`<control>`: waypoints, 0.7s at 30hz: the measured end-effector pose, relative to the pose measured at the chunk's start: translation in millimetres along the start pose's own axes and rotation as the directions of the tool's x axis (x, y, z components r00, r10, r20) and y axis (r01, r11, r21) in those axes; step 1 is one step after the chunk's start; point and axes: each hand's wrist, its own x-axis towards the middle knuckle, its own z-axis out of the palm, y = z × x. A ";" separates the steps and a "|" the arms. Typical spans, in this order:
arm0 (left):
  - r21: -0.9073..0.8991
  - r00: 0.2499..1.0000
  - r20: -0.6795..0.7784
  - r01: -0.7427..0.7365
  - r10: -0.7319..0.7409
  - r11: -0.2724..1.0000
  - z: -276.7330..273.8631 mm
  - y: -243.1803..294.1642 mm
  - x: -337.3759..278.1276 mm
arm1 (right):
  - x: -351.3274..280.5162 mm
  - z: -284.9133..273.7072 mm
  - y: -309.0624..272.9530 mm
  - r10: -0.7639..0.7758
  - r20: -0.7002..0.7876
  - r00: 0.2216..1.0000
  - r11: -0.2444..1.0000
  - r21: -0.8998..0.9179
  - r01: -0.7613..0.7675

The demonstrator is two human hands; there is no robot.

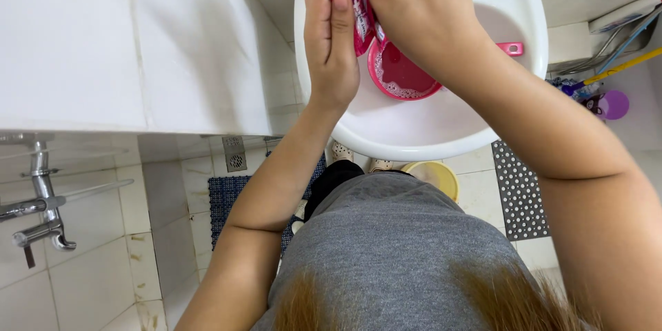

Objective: Cleaning the toilet, sink, and scrubbing the walls in a bathroom.

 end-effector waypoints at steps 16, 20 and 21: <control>-0.647 0.996 -0.057 -0.089 0.068 0.758 -10.5 -40.4 -25.8 | 26.5 -33.5 -41.3 -0.161 0.182 0.970 0.890 -0.398 0.223; -0.630 0.994 -0.081 -0.104 0.068 0.769 -9.7 -33.0 -24.9 | 24.8 -34.4 -40.1 -0.160 0.150 0.976 0.905 -0.373 0.205; -0.607 0.992 -0.082 -0.122 0.091 0.785 -10.0 -31.8 -24.5 | 23.6 -33.2 -39.2 -0.149 0.109 0.983 0.921 -0.347 0.178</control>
